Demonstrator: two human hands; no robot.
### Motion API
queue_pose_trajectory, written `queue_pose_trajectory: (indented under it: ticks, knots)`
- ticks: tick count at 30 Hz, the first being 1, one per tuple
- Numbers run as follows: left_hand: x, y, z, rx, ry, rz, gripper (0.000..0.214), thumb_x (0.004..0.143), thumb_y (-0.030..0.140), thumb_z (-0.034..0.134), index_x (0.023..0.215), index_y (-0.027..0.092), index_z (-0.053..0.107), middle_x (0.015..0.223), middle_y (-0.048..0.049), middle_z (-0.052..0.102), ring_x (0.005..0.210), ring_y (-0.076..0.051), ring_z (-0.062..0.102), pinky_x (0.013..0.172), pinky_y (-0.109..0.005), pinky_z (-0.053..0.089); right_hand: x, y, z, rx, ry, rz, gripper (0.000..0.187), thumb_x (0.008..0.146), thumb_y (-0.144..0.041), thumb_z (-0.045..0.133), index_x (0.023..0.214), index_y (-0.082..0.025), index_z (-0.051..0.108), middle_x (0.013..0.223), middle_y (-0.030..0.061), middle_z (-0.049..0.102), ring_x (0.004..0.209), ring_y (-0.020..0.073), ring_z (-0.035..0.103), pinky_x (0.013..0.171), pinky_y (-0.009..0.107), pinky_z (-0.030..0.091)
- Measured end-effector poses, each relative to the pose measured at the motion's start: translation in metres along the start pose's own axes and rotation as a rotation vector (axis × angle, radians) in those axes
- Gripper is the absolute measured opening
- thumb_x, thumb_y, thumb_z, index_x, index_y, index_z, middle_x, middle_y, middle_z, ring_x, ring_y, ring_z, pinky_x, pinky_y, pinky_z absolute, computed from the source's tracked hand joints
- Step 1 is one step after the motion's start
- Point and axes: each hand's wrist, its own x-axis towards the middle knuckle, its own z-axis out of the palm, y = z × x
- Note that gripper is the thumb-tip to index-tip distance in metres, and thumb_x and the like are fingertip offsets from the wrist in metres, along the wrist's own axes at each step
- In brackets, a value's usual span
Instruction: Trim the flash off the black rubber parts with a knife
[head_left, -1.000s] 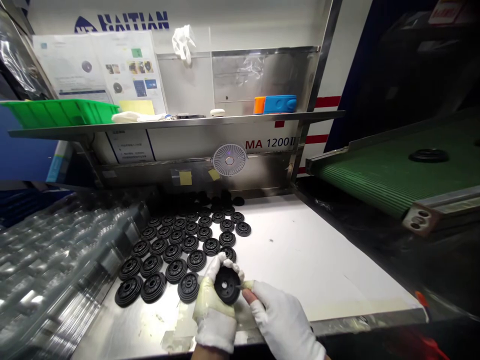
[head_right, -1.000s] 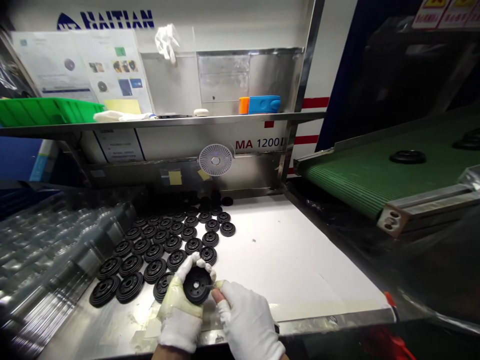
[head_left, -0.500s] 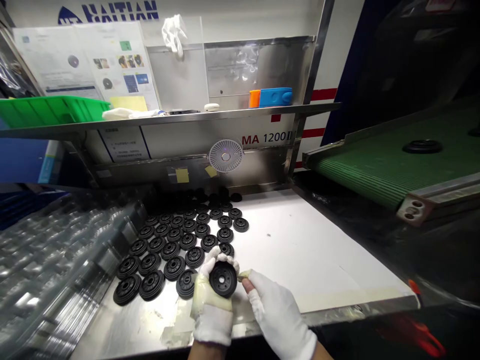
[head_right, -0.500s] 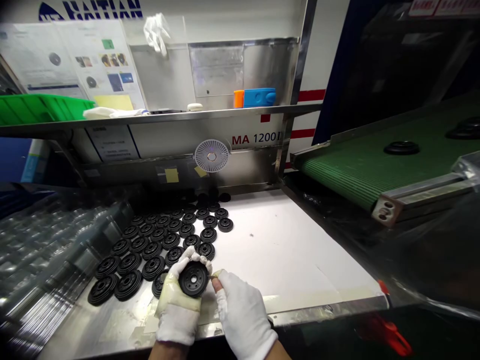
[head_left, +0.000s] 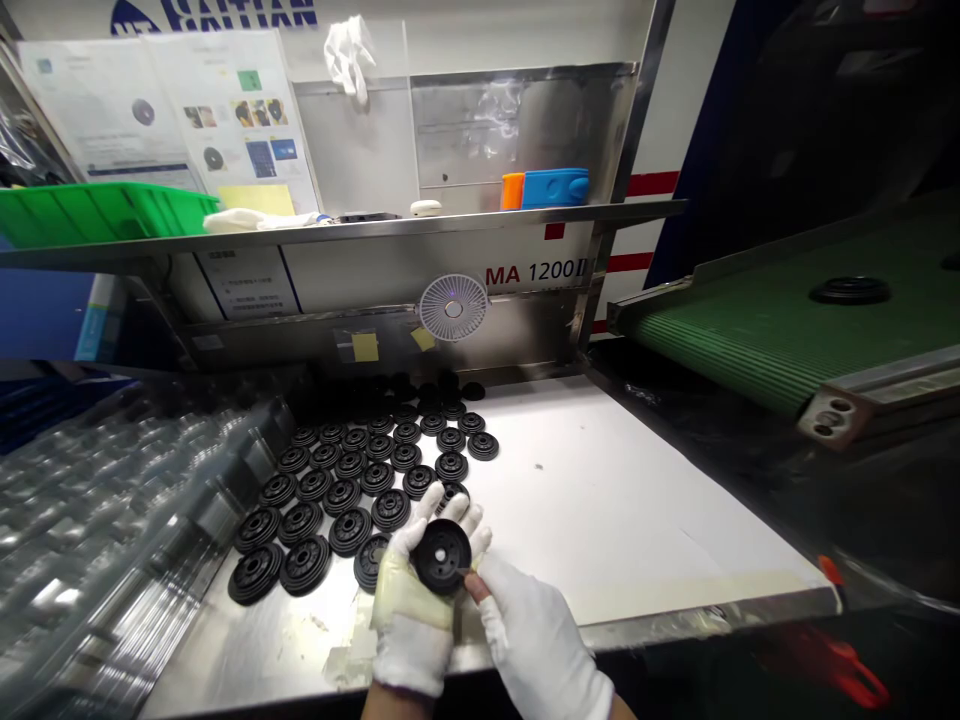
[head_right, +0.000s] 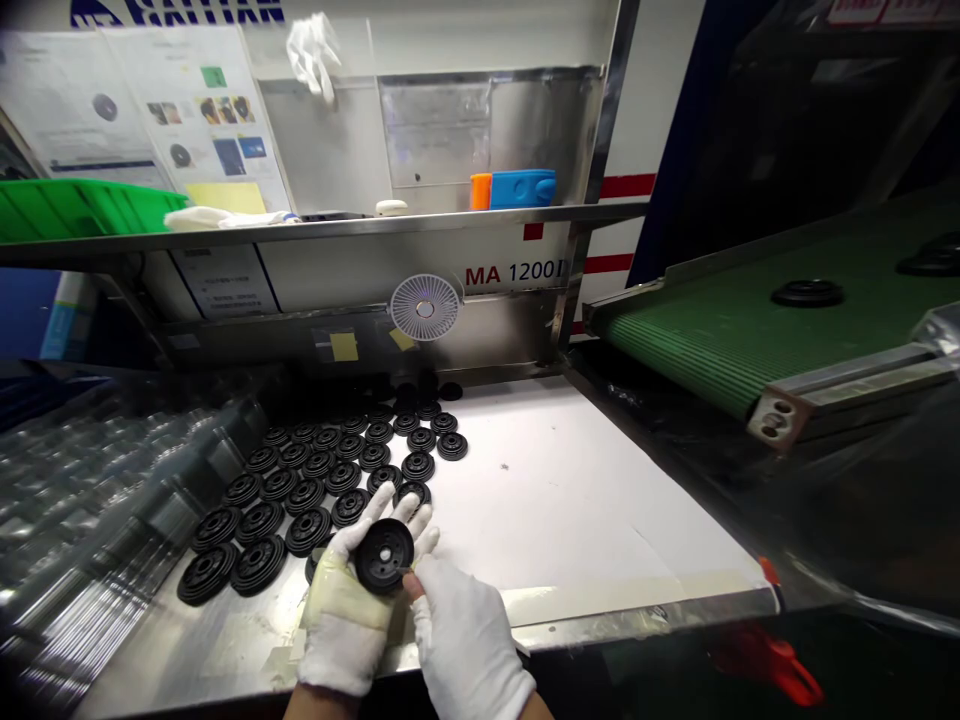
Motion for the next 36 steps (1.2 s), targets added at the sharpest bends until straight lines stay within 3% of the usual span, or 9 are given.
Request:
queue_pose_trajectory:
  ticks: [4, 7, 12, 14, 18, 21, 24, 30, 36]
  knots:
    - [0.005, 0.003, -0.005, -0.066, 0.022, -0.015, 0.016, 0.072, 0.013, 0.055, 0.087, 0.015, 0.061, 0.071, -0.0061, 0.059, 0.066, -0.016, 0.058, 0.064, -0.031, 0.050, 0.001, 0.003, -0.001, -0.040, 0.022, 0.028, 0.024, 0.091, -0.029, 0.029, 0.081, -0.024, 0.051, 0.072, 0.0000, 0.061, 0.061, 0.0166, 0.056, 0.054, 0.026, 0.035]
    - [0.011, 0.002, -0.003, -0.152, 0.053, -0.020, 0.005, 0.076, 0.013, 0.055, 0.078, 0.015, 0.059, 0.069, -0.0025, 0.057, 0.063, -0.011, 0.056, 0.063, -0.026, 0.050, -0.001, 0.000, 0.005, -0.060, 0.026, 0.039, 0.027, 0.091, -0.031, 0.028, 0.080, -0.024, 0.051, 0.070, 0.0000, 0.061, 0.060, 0.0167, 0.056, 0.052, 0.026, 0.034]
    - [0.012, 0.000, 0.005, -0.219, 0.127, 0.060, 0.006, 0.079, 0.018, 0.054, 0.074, 0.017, 0.056, 0.066, 0.0006, 0.053, 0.062, -0.010, 0.055, 0.065, -0.027, 0.051, -0.004, -0.008, 0.015, -0.077, 0.050, 0.030, 0.029, 0.091, -0.035, 0.027, 0.077, -0.025, 0.051, 0.070, 0.0002, 0.062, 0.058, 0.0169, 0.055, 0.050, 0.027, 0.032]
    - [0.009, 0.001, 0.006, -0.181, 0.153, 0.096, 0.004, 0.076, 0.014, 0.055, 0.078, 0.016, 0.057, 0.069, -0.0008, 0.056, 0.066, -0.012, 0.058, 0.070, -0.030, 0.051, -0.004, -0.009, 0.015, -0.070, 0.046, 0.012, 0.030, 0.091, -0.034, 0.026, 0.077, -0.025, 0.051, 0.070, -0.0002, 0.062, 0.058, 0.0175, 0.055, 0.051, 0.027, 0.032]
    - [0.004, 0.001, 0.001, -0.042, 0.131, 0.046, 0.026, 0.072, 0.012, 0.053, 0.097, 0.015, 0.058, 0.086, -0.0096, 0.061, 0.081, -0.022, 0.061, 0.072, -0.040, 0.051, -0.003, -0.003, 0.008, -0.024, 0.029, 0.002, 0.025, 0.090, -0.029, 0.028, 0.085, -0.025, 0.052, 0.076, 0.0004, 0.062, 0.064, 0.0181, 0.057, 0.055, 0.027, 0.035]
    - [0.004, -0.001, -0.002, -0.083, 0.077, 0.055, 0.020, 0.072, 0.011, 0.052, 0.090, 0.014, 0.059, 0.071, -0.0058, 0.058, 0.068, -0.016, 0.058, 0.066, -0.033, 0.051, -0.003, 0.002, 0.006, -0.050, 0.034, 0.037, 0.023, 0.090, -0.028, 0.030, 0.084, -0.024, 0.051, 0.072, 0.0010, 0.061, 0.062, 0.0175, 0.057, 0.054, 0.027, 0.035]
    - [0.006, -0.003, 0.000, -0.111, 0.105, 0.128, 0.011, 0.075, 0.009, 0.052, 0.082, 0.015, 0.058, 0.065, -0.0018, 0.055, 0.062, -0.012, 0.055, 0.063, -0.029, 0.050, -0.004, 0.000, 0.009, -0.054, 0.045, 0.048, 0.027, 0.091, -0.032, 0.027, 0.079, -0.024, 0.050, 0.069, 0.0005, 0.060, 0.057, 0.0168, 0.055, 0.051, 0.026, 0.033]
    - [0.004, -0.003, 0.004, -0.151, 0.142, 0.265, 0.013, 0.078, 0.012, 0.051, 0.086, 0.019, 0.059, 0.068, 0.0007, 0.056, 0.066, -0.010, 0.057, 0.077, -0.030, 0.050, -0.007, -0.013, 0.017, -0.039, 0.053, 0.008, 0.029, 0.091, -0.032, 0.026, 0.079, -0.024, 0.052, 0.070, -0.0002, 0.060, 0.060, 0.0171, 0.056, 0.052, 0.027, 0.031]
    - [0.000, 0.002, -0.005, -0.027, 0.061, 0.062, 0.030, 0.073, 0.016, 0.050, 0.101, 0.016, 0.057, 0.090, -0.0119, 0.062, 0.082, -0.025, 0.061, 0.070, -0.042, 0.051, -0.006, -0.008, 0.007, -0.014, 0.061, 0.002, 0.025, 0.090, -0.027, 0.029, 0.082, -0.023, 0.052, 0.072, 0.0008, 0.062, 0.062, 0.0171, 0.056, 0.054, 0.027, 0.033]
